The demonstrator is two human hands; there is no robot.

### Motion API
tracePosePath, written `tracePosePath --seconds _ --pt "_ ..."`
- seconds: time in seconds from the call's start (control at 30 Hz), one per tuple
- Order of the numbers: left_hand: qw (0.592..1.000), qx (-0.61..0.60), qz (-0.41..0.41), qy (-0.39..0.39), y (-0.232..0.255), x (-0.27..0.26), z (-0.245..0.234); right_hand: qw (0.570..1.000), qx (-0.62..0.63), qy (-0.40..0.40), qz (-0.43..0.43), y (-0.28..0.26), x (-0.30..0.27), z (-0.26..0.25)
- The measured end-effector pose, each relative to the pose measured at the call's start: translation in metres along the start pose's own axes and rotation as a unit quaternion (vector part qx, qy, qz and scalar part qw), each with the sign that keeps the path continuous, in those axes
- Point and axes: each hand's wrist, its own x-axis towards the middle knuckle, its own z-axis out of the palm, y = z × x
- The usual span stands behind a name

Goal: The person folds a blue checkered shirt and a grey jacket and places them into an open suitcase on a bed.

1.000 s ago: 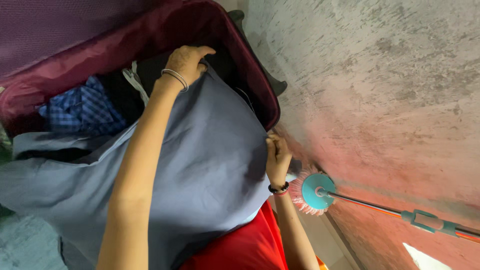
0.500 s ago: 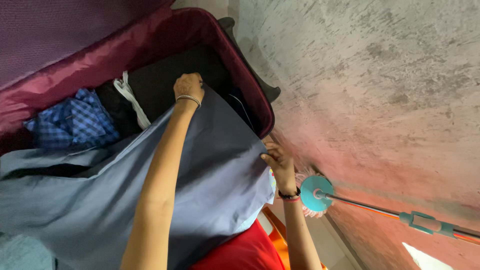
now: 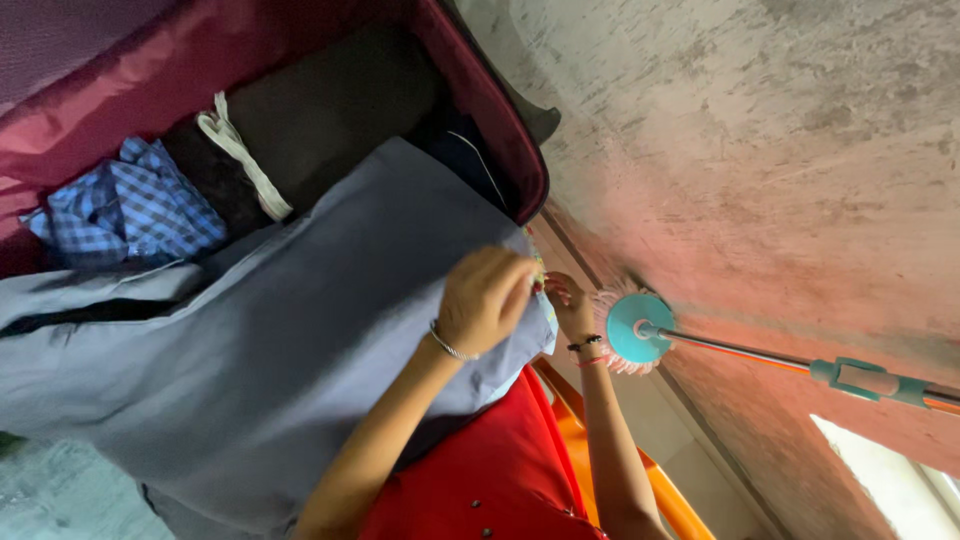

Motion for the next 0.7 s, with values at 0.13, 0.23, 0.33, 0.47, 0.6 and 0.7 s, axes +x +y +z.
tracePosePath --seconds 0.13,0.23,0.33,0.47,0.6,0.7 --pt "0.964 0.032 -0.148 -0.220 -0.010 -0.093 0.066 0.999 -0.037 -0.017 0.007 0.028 -0.030 0.009" --pt "0.950 0.092 -0.153 -0.256 -0.044 -0.153 0.093 1.000 -0.021 -0.014 -0.017 0.019 -0.035 0.016" --pt "0.908 0.137 -0.195 -0.344 -0.054 -0.183 0.102 0.983 -0.152 -0.069 0.083 0.010 -0.030 0.019" --pt "0.906 0.141 -0.200 -0.345 -0.043 -0.193 0.105 0.952 -0.274 -0.128 -0.045 0.026 -0.015 0.024" --pt "0.911 0.143 -0.200 -0.332 -0.035 -0.196 0.104 0.965 -0.092 -0.224 0.105 0.035 0.000 0.018" --pt "0.912 0.139 -0.203 -0.328 -0.034 -0.197 0.104 0.959 0.133 -0.201 0.150 0.020 0.005 0.020"
